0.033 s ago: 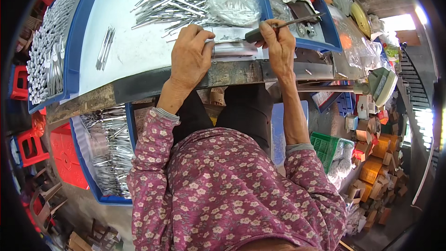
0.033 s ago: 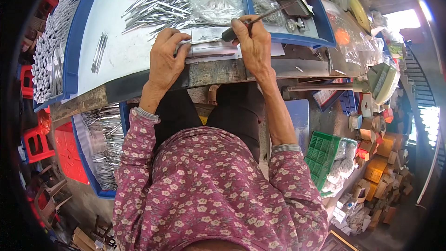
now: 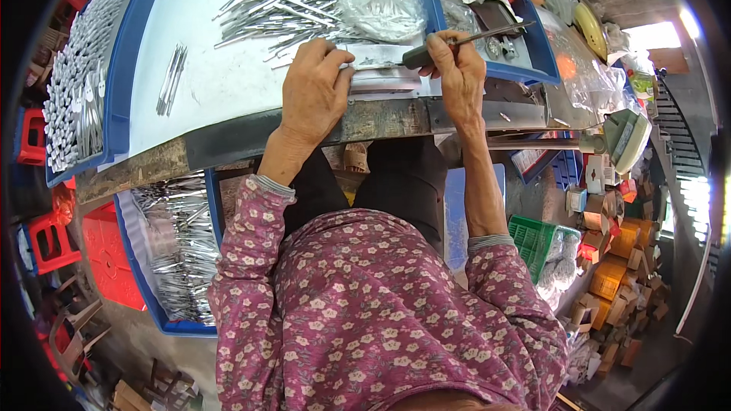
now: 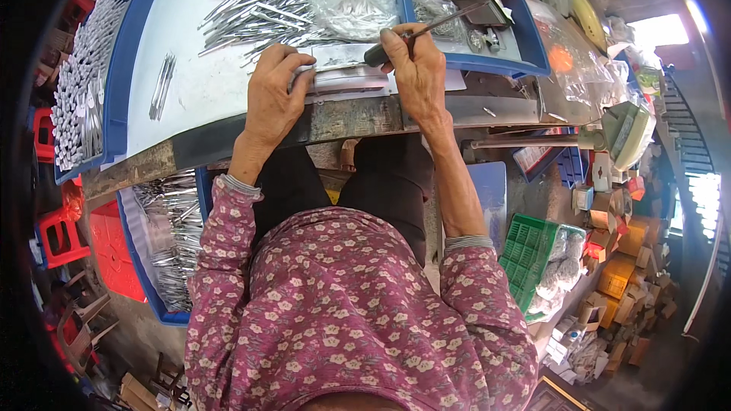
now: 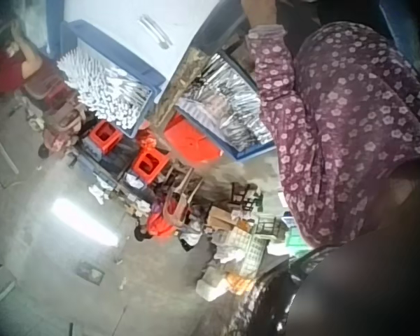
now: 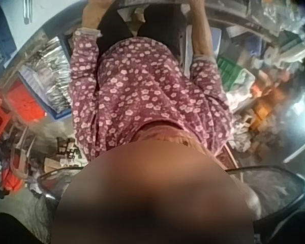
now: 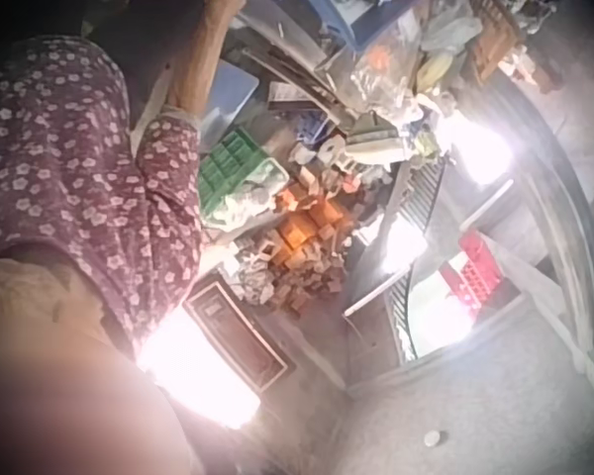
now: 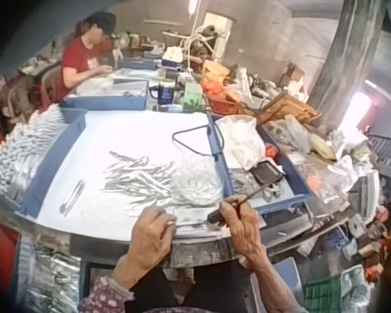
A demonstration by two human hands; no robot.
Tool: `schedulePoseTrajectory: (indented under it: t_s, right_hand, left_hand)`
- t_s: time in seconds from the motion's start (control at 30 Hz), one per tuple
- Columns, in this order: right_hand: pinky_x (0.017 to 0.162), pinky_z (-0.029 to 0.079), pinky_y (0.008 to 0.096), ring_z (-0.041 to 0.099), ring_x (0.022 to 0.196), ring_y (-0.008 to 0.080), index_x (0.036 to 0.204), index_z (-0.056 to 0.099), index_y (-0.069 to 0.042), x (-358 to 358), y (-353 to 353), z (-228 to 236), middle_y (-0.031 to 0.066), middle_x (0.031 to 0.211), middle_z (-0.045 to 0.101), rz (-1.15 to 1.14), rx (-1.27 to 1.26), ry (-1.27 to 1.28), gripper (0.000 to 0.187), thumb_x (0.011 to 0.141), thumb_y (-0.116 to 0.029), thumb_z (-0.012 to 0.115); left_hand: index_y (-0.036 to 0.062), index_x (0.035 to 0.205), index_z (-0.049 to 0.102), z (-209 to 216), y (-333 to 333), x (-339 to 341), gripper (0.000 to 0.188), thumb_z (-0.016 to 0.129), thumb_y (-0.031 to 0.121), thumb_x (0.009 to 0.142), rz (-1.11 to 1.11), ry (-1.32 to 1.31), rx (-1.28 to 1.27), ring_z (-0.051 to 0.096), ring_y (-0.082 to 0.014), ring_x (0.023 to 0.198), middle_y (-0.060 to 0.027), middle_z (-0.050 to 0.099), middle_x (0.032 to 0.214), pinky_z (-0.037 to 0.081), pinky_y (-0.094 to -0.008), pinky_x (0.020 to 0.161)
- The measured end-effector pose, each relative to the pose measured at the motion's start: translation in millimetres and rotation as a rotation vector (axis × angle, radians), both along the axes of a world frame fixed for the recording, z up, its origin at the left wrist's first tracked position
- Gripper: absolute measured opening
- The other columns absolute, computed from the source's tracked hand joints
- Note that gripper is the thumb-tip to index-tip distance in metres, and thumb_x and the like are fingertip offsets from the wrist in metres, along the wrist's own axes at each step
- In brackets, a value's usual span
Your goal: Assembling and soldering small metal components on a workbench using a soldering iron and a jig.
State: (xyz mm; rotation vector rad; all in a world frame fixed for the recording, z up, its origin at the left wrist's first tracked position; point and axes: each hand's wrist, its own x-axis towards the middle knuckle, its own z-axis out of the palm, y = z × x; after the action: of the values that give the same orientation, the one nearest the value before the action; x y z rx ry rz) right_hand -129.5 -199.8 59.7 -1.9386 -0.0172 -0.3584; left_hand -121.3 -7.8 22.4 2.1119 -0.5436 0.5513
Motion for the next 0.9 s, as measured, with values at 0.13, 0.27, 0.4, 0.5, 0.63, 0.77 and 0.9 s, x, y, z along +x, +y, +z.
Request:
schedulePoseTrajectory:
  t_s: [0.13,0.27,0.4,0.5,0.63,0.77,0.9]
  right_hand:
    - [0.052,0.042,0.0232,0.055,0.056,0.0108,0.091,0.055,0.002,0,-4,7,0.0055,0.067,0.058,0.008,0.039,-0.024,0.025,0.088,-0.023,0.056]
    - [0.054,0.043,0.0272,0.055,0.057,0.0134,0.091,0.055,0.000,4,-8,9,0.0074,0.065,0.059,-0.008,-0.049,-0.043,0.025,0.087,-0.025,0.057]
    - [0.058,0.043,0.0332,0.056,0.059,0.0215,0.090,0.056,-0.003,17,-5,20,0.0105,0.064,0.057,-0.057,-0.329,-0.182,0.025,0.084,-0.026,0.057]
    - [0.060,0.043,0.0342,0.057,0.061,0.0253,0.090,0.055,-0.002,40,-5,17,0.0121,0.065,0.057,0.036,-0.289,-0.186,0.020,0.083,-0.021,0.055]
    - [0.066,0.045,0.0388,0.059,0.071,0.0331,0.090,0.056,-0.002,73,-8,-6,0.0179,0.075,0.060,0.082,-0.344,-0.080,0.017,0.078,-0.011,0.050]
    - [0.068,0.046,0.0443,0.059,0.076,0.0375,0.082,0.060,-0.002,89,3,-16,0.0207,0.081,0.061,0.030,-0.609,0.016,0.017,0.072,-0.012,0.050]
    - [0.069,0.045,0.0444,0.058,0.078,0.0385,0.083,0.059,-0.002,98,4,-24,0.0217,0.081,0.060,0.124,-0.898,0.047,0.019,0.070,-0.011,0.049]
  left_hand:
    - [0.0031,0.079,0.059,-3,-9,3,0.011,0.064,0.002,0.069,-0.019,-0.078,0.087,0.049,-0.0258,0.079,-0.0087,0.050,0.080,0.043,-0.0342,0.070]
    - [0.0027,0.076,0.057,-2,-10,1,0.011,0.064,0.000,0.068,-0.019,-0.090,0.094,0.048,-0.0259,0.077,-0.0084,0.049,0.077,0.043,-0.0342,0.069]
    - [-0.0015,0.078,0.059,1,2,-3,0.007,0.060,-0.002,0.071,0.048,-0.082,0.001,0.053,-0.0276,0.077,-0.0117,0.055,0.079,0.043,-0.0334,0.068]
    - [-0.0011,0.081,0.059,3,27,-7,0.008,0.060,0.000,0.073,0.111,-0.034,-0.054,0.054,-0.0250,0.076,-0.0113,0.055,0.079,0.043,-0.0311,0.067]
    - [0.0002,0.081,0.059,-3,67,-8,0.006,0.060,0.003,0.076,0.250,0.011,-0.115,0.054,-0.0227,0.074,-0.0100,0.056,0.078,0.042,-0.0305,0.064]
    - [0.0012,0.081,0.061,-4,108,-17,0.007,0.060,0.005,0.075,0.466,0.100,-0.093,0.054,-0.0246,0.072,-0.0099,0.057,0.077,0.042,-0.0322,0.064]
    - [0.0016,0.080,0.061,-12,131,-22,0.008,0.061,0.007,0.076,0.623,0.061,-0.037,0.055,-0.0267,0.074,-0.0101,0.058,0.077,0.043,-0.0351,0.068]
